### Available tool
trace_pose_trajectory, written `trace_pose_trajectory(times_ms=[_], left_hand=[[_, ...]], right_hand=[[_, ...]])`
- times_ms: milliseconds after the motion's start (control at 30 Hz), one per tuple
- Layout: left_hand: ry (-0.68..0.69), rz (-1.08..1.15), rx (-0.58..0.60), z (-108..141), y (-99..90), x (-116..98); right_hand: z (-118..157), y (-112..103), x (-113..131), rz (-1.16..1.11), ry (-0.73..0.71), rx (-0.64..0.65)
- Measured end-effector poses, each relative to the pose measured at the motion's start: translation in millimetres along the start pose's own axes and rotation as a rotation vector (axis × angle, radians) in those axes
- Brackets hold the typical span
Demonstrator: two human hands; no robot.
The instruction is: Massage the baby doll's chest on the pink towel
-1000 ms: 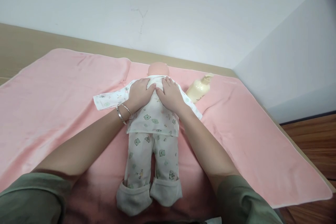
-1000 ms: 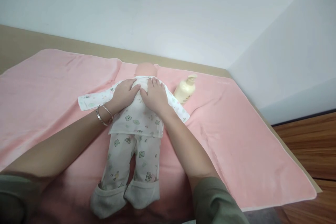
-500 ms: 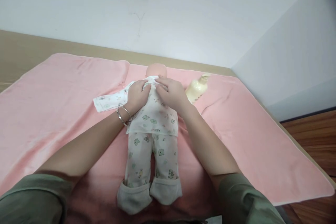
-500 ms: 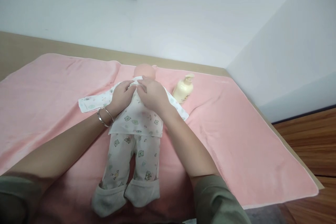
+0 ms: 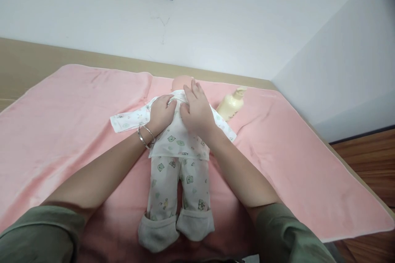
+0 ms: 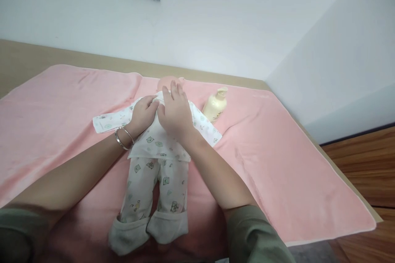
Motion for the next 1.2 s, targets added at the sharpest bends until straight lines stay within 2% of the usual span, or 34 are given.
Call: trace_pose_trajectory(times_ms=[67,267,333,533,600,767,967,1033,1100,1200], left_hand=[[-0.01,0.002,-0.003,-0.1,-0.2,0.7],[0.007,-0.011,-0.012,-1.5,-0.4,2.2],[0.006,-0.006,-0.011,-1.5,-0.4,3.0],[-0.008,0.013,-0.009,-0.4,-0.5,2.9],[-0.004,0.016,-0.006,-0.2,-0.2,2.0],[-0.01,-0.02,-0.008,-0.4,-0.5,2.6],[-0.035,0.002,-0.005,0.6,-1.1,4.4],[-0.04,0.008,-0.009,0.9,-1.5,4.6],[-0.038,0.009,-0.009,0.7,-1.5,4.6],[-0.026,0.011,-0.006,-0.2,-1.3,4.4]], right_hand=[[-0.6,0.6,-2.7,0.006,0.03,-0.01],[-5.2,39.1,-14.0,0.024,0.012,0.121],[-6.3,37.8,-16.3,-0.001,0.012,0.117],[-4.2,9.8,-12.2,-0.091,0.029,-0.023],[-3.5,13.7,-12.2,-0.058,0.042,-0.016],[-3.5,32.7,-20.6,0.005,0.109,0.102],[-4.3,8.7,-21.7,-0.097,0.116,0.0],[-3.6,6.6,-22.1,-0.111,0.129,-0.034],[-3.4,13.7,-18.8,-0.08,0.117,0.008],[-1.8,28.0,-9.5,-0.033,0.076,0.16]])
Point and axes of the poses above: each hand's wrist, its own z-axis away from the middle knuckle, its own y-axis out of the palm, x = y × z, the point moved 9 cm from there along -z, towards the middle knuckle, and after that the axes turned 10 degrees about z, right-handed, at the moved point
